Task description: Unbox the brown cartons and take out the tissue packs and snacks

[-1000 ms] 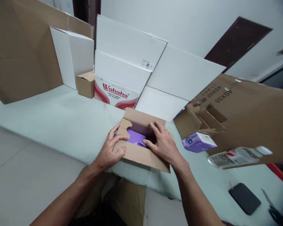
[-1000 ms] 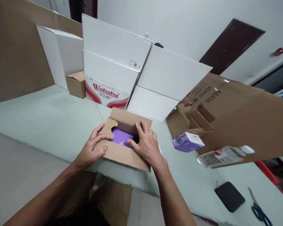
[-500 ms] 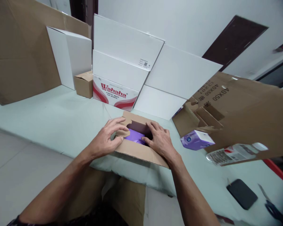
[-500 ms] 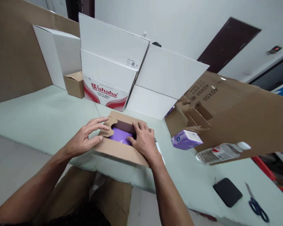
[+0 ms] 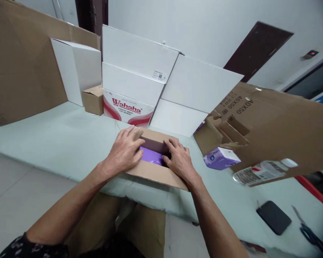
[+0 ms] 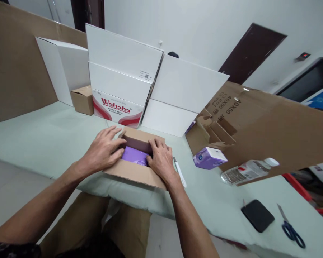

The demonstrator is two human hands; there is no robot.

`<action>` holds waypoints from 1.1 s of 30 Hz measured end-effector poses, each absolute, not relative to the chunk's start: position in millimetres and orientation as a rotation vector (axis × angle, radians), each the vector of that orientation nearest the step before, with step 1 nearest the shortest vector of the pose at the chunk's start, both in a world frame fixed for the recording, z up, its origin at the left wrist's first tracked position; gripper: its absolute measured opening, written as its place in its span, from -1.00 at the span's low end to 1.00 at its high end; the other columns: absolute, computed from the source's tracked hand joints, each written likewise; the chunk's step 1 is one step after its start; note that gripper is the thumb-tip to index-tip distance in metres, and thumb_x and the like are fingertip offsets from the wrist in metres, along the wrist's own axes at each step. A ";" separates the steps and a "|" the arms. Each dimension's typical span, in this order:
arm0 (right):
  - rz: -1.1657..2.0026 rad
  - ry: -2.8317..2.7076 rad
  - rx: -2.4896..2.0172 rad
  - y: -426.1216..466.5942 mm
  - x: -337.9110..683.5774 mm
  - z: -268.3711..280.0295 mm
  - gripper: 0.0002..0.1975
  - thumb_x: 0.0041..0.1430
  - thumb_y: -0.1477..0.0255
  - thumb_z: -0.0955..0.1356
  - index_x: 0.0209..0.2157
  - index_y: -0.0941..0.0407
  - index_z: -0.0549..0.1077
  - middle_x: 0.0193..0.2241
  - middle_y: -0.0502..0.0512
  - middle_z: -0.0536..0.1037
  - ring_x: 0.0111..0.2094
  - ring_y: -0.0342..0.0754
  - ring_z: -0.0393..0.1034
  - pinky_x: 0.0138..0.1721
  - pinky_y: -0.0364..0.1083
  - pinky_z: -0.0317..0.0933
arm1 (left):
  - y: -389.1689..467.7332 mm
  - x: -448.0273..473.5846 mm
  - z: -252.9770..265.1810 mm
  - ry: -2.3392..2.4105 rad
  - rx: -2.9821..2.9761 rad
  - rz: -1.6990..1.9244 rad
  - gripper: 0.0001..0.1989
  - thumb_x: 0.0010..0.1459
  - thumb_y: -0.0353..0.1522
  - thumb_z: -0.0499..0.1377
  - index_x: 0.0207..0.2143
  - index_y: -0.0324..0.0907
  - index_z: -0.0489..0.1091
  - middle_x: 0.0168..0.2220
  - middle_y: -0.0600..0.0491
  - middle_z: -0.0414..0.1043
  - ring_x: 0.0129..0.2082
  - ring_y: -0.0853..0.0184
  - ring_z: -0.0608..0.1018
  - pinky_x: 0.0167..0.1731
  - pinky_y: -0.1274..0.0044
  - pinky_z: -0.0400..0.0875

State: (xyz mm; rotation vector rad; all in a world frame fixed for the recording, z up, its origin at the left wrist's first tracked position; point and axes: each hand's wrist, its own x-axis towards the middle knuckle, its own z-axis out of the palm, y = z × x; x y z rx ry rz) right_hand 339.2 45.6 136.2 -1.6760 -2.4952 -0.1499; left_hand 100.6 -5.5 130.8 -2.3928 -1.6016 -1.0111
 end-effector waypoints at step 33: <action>-0.308 -2.218 -1.582 24.2 433.0 140.9 -0.64 0.29 0.29 0.31 -0.01 0.11 0.61 0.09 0.31 0.59 0.08 0.27 0.46 0.07 0.24 0.35 | -24.8 74.5 115.8 -2.245 -2.054 -1.848 -0.38 0.00 -0.04 0.24 0.06 -0.17 0.53 0.36 -0.25 0.24 0.38 -0.08 0.31 0.32 0.10 0.22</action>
